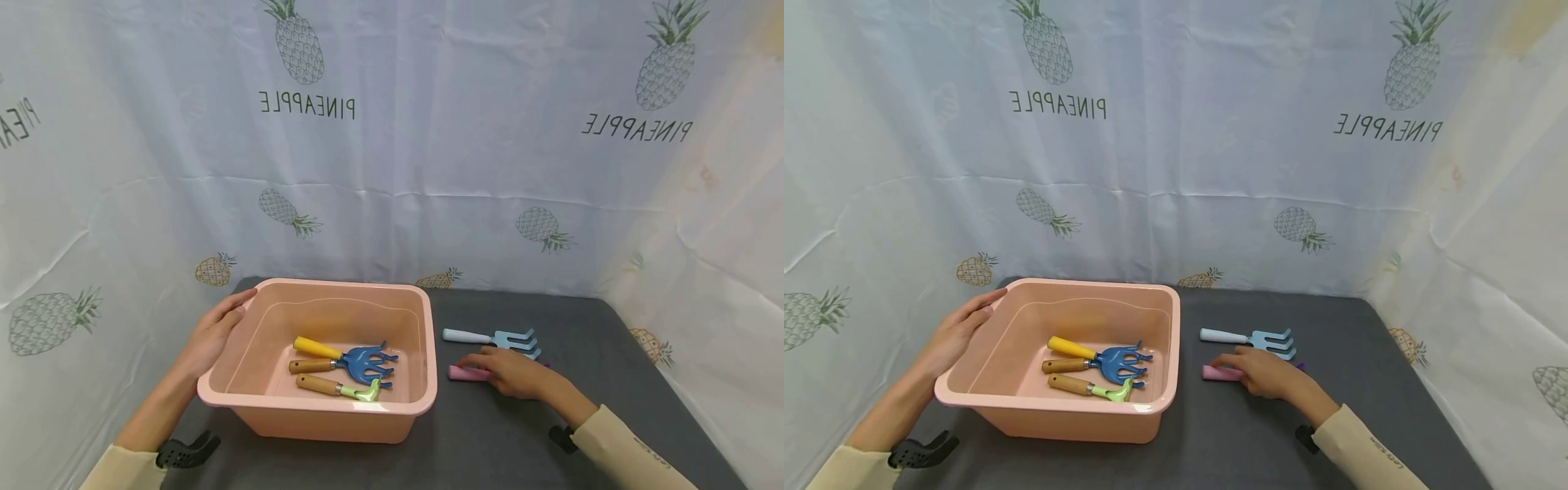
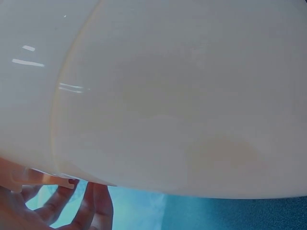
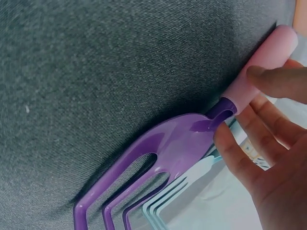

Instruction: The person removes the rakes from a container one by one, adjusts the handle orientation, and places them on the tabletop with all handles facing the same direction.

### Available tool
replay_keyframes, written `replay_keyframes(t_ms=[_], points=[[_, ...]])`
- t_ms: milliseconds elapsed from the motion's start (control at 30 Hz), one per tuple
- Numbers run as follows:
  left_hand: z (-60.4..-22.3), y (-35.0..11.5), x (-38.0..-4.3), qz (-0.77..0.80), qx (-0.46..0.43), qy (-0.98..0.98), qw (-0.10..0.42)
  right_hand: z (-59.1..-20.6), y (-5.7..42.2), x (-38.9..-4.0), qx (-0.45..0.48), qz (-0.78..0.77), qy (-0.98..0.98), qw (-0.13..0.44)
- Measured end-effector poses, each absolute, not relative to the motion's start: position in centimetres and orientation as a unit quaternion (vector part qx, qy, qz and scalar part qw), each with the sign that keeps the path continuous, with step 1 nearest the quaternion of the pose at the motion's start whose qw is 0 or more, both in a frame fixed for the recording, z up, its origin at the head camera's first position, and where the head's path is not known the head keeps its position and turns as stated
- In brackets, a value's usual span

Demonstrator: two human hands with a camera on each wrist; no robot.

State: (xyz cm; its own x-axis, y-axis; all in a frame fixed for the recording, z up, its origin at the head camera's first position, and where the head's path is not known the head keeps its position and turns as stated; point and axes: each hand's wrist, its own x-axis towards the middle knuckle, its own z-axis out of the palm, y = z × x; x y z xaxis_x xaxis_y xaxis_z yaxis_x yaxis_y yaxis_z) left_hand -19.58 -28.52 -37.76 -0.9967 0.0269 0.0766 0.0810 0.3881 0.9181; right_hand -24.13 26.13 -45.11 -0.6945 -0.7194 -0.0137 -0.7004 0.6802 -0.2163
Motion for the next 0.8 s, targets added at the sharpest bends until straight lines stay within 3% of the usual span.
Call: replay_keyframes(t_ms=[433, 800], points=[[-37.8, -28.4, -19.5, -0.556, -0.029, -0.83, 0.013, -42.9, 26.3, -24.8, -0.377, -0.107, 0.919, 0.04], [-37.9, -28.4, -19.6, -0.554, -0.036, -0.831, 0.022, -37.5, 25.3, -25.3, -0.373, -0.116, 0.92, -0.024]])
